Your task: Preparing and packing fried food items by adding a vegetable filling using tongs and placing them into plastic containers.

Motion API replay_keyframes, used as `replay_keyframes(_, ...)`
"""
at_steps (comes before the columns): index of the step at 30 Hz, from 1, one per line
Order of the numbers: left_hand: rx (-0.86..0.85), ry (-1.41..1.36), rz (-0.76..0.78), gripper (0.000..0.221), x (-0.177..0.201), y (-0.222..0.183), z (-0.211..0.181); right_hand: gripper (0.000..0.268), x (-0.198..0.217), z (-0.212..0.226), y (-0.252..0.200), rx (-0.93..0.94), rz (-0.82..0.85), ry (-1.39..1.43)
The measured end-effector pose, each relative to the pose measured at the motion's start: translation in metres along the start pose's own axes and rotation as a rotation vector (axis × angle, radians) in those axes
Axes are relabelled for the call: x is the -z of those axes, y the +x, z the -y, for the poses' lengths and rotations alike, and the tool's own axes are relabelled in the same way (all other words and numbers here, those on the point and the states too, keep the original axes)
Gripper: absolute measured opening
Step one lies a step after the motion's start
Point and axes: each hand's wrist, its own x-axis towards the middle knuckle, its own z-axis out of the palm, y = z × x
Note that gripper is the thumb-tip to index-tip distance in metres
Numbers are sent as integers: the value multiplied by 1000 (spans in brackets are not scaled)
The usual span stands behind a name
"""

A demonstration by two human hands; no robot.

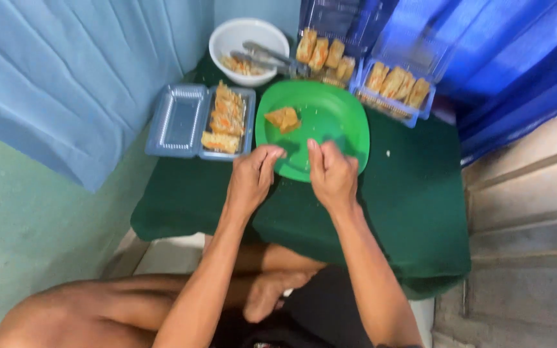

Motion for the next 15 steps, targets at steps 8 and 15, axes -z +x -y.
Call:
replay_keyframes(8,64,-65,72,56,3,-2,18,51,-5,6,8,48,-30,-30)
replay_keyframes(15,57,-39,164,67,5,4,18,25,-3,10,16,134,-37,39)
